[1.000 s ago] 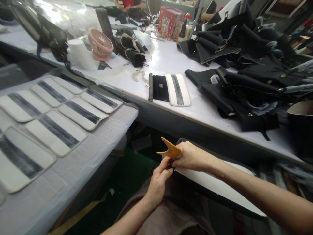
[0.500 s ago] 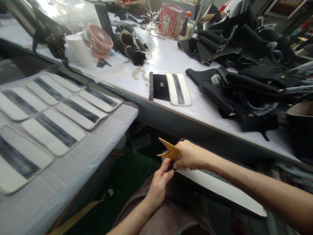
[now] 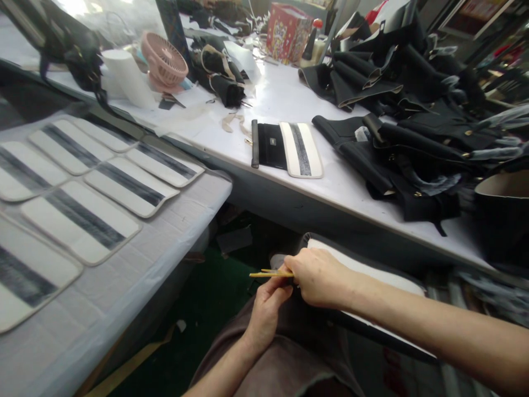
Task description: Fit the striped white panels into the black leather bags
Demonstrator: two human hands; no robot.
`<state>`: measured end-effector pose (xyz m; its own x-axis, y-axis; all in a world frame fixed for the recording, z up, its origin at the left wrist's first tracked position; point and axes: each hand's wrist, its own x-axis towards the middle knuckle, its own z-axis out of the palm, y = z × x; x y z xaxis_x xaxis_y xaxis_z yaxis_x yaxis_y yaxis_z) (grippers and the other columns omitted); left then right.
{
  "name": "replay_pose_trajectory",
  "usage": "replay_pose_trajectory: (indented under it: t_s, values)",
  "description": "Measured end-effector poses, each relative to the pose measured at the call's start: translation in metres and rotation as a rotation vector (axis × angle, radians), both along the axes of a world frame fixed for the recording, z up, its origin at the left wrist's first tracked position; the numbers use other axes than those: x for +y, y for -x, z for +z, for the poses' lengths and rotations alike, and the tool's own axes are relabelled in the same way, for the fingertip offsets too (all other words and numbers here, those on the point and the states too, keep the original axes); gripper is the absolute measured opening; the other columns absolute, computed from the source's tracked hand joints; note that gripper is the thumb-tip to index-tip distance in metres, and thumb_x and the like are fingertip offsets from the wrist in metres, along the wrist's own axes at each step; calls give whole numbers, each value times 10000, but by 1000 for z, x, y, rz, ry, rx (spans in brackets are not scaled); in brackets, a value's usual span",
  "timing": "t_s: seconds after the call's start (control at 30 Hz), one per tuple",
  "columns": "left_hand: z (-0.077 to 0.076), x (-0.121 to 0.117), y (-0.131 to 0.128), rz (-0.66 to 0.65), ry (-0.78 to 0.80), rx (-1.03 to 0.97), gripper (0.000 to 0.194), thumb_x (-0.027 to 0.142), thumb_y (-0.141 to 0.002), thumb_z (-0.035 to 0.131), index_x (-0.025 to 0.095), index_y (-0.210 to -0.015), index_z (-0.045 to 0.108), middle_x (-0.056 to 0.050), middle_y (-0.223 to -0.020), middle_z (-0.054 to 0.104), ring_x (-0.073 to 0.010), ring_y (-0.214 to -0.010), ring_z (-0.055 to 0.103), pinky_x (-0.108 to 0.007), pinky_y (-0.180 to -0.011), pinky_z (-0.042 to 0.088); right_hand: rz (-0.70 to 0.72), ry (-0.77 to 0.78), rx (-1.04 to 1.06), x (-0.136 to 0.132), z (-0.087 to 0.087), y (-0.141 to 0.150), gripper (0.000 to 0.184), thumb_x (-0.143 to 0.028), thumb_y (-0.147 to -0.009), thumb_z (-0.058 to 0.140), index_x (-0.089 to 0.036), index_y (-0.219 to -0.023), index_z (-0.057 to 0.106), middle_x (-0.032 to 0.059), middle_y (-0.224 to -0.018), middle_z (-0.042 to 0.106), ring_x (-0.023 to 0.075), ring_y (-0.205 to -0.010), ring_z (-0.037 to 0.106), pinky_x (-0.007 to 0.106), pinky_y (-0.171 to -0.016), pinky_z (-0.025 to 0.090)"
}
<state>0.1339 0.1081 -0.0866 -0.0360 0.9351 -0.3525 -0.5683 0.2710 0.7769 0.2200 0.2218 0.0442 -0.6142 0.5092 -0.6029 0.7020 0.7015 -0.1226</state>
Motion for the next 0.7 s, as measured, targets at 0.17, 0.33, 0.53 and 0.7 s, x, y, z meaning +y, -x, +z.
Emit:
replay_pose_trajectory:
  t_s: [0.17,0.33,0.53,0.7]
  values:
    - [3,6,-1,17,0,94,196,299,-807,633,174,-876,768,-34,-869,729,-214,-873,611,-303,-837,451,-3,-7,19,-8,-5,-3,209,-149,-755,593,-183,-962,593,88,-878,711,302,-801,705,320,-601,471]
    - [4,8,0,0,33,109,216,276,-796,636,174,-922,779,-49,-951,745,-230,-938,614,-315,-896,438,-33,10,37,-9,-9,-7,200,-144,-784,578,-184,-979,557,98,-903,696,282,-825,691,301,-624,446]
    - [3,3,6,-18,37,-159,298,160,-762,606,187,-1015,761,-53,-1103,726,-252,-1134,583,-325,-1009,402,-79,13,97,-11,-12,-15,188,-144,-808,546,-208,-984,557,74,-909,698,250,-829,689,272,-617,407]
    - [1,2,12,-65,35,-159,379,136,-750,622,199,-1105,742,-56,-1147,719,-270,-1206,558,-365,-1075,368,-83,-75,121,-15,-13,-22,231,-192,-826,539,-223,-1050,585,69,-928,718,279,-837,692,299,-626,409]
